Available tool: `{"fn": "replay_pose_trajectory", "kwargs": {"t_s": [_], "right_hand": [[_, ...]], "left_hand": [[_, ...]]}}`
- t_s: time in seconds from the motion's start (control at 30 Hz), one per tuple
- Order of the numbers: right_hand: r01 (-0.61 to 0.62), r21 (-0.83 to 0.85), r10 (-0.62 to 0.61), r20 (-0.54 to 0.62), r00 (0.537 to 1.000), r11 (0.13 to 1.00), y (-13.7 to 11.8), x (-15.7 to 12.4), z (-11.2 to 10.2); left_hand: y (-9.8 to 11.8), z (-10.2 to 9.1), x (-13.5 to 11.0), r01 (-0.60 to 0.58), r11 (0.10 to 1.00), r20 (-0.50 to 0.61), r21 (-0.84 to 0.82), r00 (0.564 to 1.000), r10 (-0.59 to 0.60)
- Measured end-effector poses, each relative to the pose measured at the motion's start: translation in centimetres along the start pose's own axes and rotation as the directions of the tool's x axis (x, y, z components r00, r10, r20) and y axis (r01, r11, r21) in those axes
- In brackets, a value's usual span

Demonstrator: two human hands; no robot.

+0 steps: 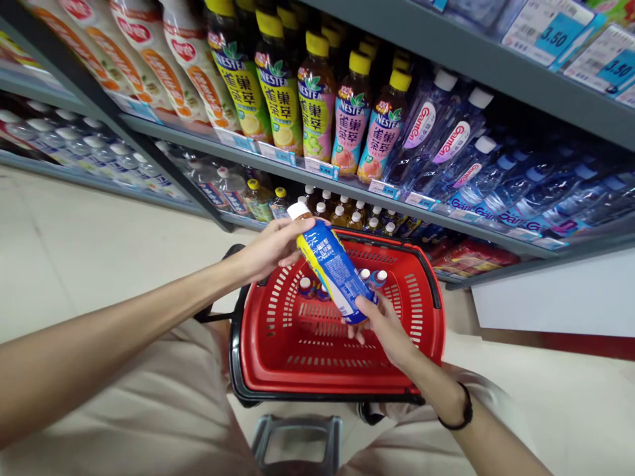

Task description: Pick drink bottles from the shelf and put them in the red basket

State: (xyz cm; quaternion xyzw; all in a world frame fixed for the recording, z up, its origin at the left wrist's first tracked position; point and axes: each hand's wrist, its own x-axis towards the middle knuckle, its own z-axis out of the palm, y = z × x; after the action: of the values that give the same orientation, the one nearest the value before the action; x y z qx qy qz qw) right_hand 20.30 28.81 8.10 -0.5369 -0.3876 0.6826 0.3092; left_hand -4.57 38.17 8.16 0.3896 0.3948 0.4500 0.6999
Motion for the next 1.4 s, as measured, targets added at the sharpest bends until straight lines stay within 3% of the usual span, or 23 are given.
{"fn": "replay_pose_trajectory", "kwargs": {"t_s": [0.13, 0.33, 0.67, 0.83, 0.97, 1.03, 1.1, 1.17, 1.23, 1.4], "right_hand": [[0.067, -0.089, -0.071, -0.045, 0.997, 0.994, 0.0, 0.3, -0.2], [0.089, -0.187, -0.099, -0.044, 0.994, 0.978, 0.3, -0.1, 0.1], [-0.037, 0.065, 0.029, 0.116, 0.993, 0.997, -0.3, -0.7, 0.1], [-0.147, 0.136, 0.115, 0.221, 0.969, 0.980, -0.1, -0.6, -0.7], [-0.167, 0.145, 0.135, 0.204, 0.970, 0.975, 0.1, -0.5, -0.7], [-0.113, 0.097, 0.100, 0.125, 0.987, 0.989, 0.5, -0.5, -0.5], [0.041, -0.026, -0.042, -0.011, 0.999, 0.999, 1.0, -0.6, -0.2], [0.233, -0.196, -0.254, -0.091, 0.963, 0.953, 1.5, -0.9, 0.0], [0.343, -0.302, -0.380, -0.072, 0.922, 0.889, 1.8, -1.3, 0.1], [0.321, -0.250, -0.344, -0.054, 0.937, 0.914, 1.6, -1.5, 0.0]], "left_hand": [[0.0, 0.0, 0.0, -0.023, 0.999, -0.044, 0.026, 0.999, 0.024], [-0.5, -0.3, -0.1, -0.057, 0.992, -0.015, 0.114, 0.998, 0.059], [0.0, 0.4, -0.8, -0.100, 0.995, -0.088, 0.015, 0.991, 0.101], [-0.3, 0.4, -0.7, -0.103, 0.995, -0.060, 0.008, 0.993, 0.104], [-0.7, 0.7, -0.7, -0.089, 0.995, -0.107, 0.053, 0.990, 0.094], [-0.7, 1.0, -0.7, -0.064, 0.996, -0.150, 0.066, 0.986, 0.073], [-0.7, 1.2, -0.8, -0.048, 0.997, -0.179, 0.068, 0.982, 0.059], [-0.7, 1.3, -0.8, -0.040, 0.996, -0.198, 0.076, 0.979, 0.054], [-0.8, 1.2, -0.8, -0.016, 0.996, -0.208, 0.092, 0.978, 0.035], [-0.7, 0.8, -1.1, 0.006, 0.993, -0.168, 0.115, 0.986, 0.014]]}}
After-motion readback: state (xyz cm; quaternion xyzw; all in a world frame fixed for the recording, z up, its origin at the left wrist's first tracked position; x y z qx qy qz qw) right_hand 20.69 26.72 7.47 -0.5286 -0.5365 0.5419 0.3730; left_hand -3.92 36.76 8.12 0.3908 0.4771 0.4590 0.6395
